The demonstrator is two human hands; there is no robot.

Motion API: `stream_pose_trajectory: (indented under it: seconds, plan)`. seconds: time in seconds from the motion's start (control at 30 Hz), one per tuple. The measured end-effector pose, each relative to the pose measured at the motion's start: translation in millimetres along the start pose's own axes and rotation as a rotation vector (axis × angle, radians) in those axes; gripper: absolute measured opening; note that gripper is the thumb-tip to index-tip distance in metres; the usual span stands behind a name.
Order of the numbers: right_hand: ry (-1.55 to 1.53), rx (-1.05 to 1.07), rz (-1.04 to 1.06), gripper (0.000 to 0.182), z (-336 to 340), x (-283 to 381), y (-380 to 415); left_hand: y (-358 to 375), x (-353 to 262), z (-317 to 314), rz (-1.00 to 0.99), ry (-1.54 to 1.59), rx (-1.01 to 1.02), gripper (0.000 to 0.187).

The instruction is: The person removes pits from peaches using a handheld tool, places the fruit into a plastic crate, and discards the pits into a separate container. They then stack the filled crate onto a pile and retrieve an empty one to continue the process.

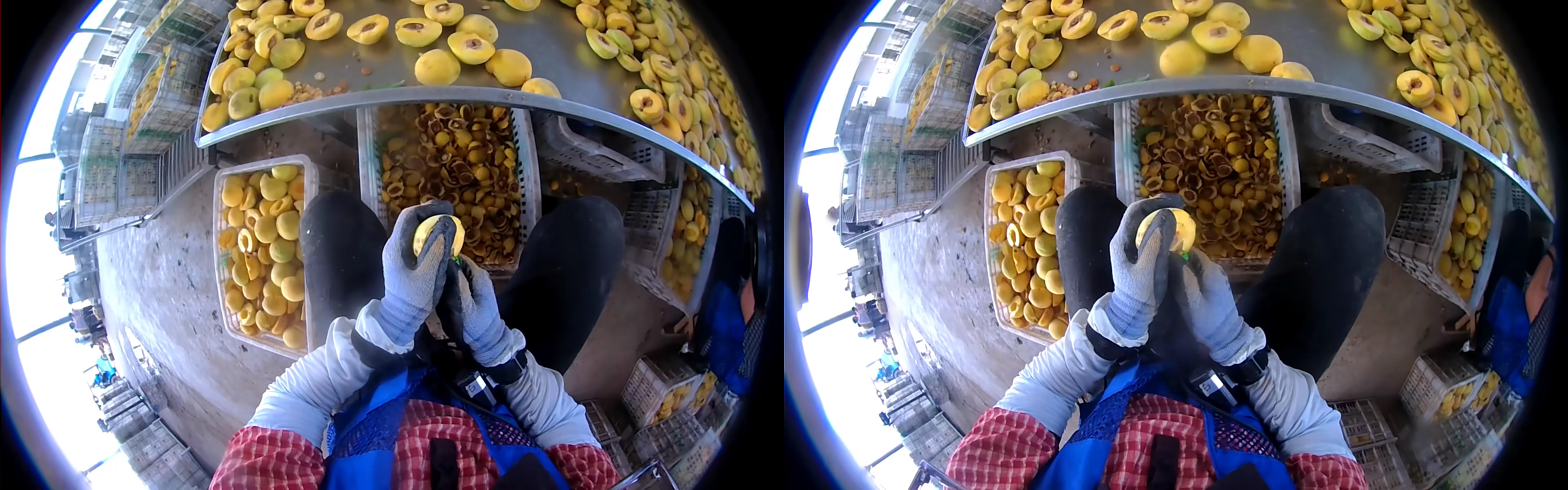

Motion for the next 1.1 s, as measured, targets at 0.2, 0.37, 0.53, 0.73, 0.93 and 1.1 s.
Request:
stream_pose_trajectory:
  seconds: [0.2, 0.37, 0.53, 0.73, 0.93, 1.1]
  plan:
    - [-0.570, 0.049, -0.433, 0.026, -19.0, -49.5, 34.9, -0.8, 0.4, -1.4, -0.023, -0.131, 0.063, 0.022]
    - [-0.714, 0.038, -0.697, 0.028, -22.2, -49.6, 40.0, -8.9, 8.7, -10.9, -0.010, -0.119, 0.139, 0.021]
    - [-0.718, 0.012, -0.713, 0.050, -22.9, -39.3, 32.0, -18.8, 18.8, -13.9, 0.066, -0.187, 0.205, 0.020]
    - [-0.696, -0.062, -0.682, 0.026, -15.4, -39.0, 25.5, -13.8, 7.0, -10.7, 0.025, -0.057, 0.189, 0.019]
    - [-0.302, 0.027, -0.293, 0.029, -3.0, -16.1, -0.5, -7.7, -17.2, -2.6, -0.052, -0.180, 0.113, 0.020]
    - [-0.710, 0.059, -0.483, 0.033, -28.7, -49.2, 35.7, -2.7, -17.6, -4.4, -0.166, -0.338, 0.086, 0.021]
Point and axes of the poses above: each hand's wrist, its own y-axis away from the middle knuckle, its own z-axis out of the back of the hand, x = y × z, the point moved 9 cm from there along -y, towards the middle knuckle, and after that the axes turned 12 degrees about z, right-handed, at the moved point
